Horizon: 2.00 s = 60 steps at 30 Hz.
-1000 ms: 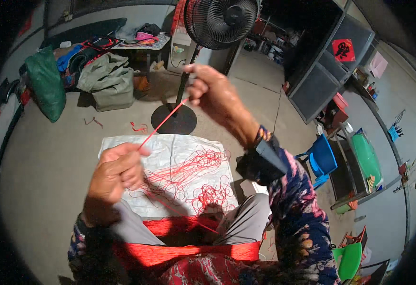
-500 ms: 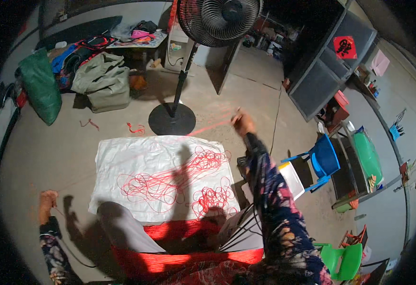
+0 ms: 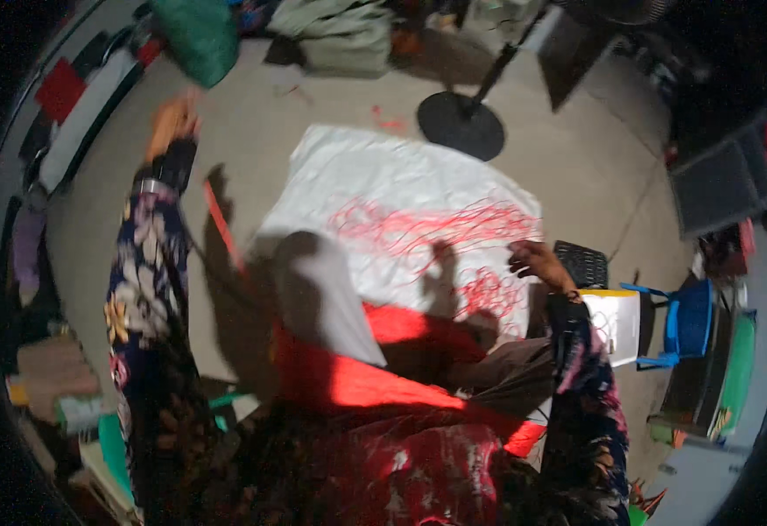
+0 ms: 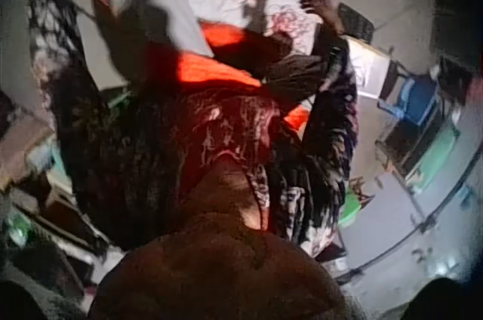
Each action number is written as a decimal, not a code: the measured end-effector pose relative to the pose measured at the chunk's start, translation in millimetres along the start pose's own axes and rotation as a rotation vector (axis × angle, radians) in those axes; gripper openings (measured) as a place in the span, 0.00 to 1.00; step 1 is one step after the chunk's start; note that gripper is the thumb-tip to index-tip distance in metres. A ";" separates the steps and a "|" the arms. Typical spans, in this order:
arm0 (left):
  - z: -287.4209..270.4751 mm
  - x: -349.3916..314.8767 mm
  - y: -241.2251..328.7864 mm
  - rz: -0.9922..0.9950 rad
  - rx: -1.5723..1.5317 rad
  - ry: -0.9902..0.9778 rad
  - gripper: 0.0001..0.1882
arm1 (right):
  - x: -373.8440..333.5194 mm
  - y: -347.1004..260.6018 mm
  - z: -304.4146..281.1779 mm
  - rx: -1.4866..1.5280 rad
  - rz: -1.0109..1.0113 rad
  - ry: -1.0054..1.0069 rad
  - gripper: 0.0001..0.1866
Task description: The person ties a red cord around a bundle of red thread by hand, cuts the cord with scissors, and places the bundle on a green chair before wrapping more cord around their legs.
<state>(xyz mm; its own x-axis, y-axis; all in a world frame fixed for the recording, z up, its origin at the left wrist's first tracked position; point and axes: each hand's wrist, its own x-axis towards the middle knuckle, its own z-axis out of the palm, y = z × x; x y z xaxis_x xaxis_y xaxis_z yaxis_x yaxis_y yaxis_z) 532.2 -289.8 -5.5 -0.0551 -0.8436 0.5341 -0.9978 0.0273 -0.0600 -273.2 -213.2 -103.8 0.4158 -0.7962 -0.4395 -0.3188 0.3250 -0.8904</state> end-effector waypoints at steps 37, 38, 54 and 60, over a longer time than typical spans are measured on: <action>7.6 -77.1 379.5 -0.582 -0.875 -0.514 0.14 | -254.5 369.2 60.7 1.334 0.140 0.989 0.11; 5.5 -77.0 380.3 -0.556 -0.904 -0.529 0.11 | -238.7 370.8 61.7 1.331 0.181 0.984 0.11; 46.0 -88.5 369.2 -0.437 -0.928 -0.281 0.17 | -69.7 484.5 98.7 -0.498 1.180 1.487 0.18; 24.0 -85.2 399.9 -0.230 -0.961 -0.166 0.16 | -60.8 478.0 85.7 -0.692 1.070 1.371 0.26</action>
<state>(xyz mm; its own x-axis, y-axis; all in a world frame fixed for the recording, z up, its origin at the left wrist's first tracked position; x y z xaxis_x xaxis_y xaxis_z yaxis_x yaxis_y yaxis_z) 138.7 -219.9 -95.2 0.0756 -0.9451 0.3178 -0.5934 0.2135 0.7761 -377.9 34.3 -512.8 -0.9409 -0.3387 -0.0054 -0.3387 0.9408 0.0159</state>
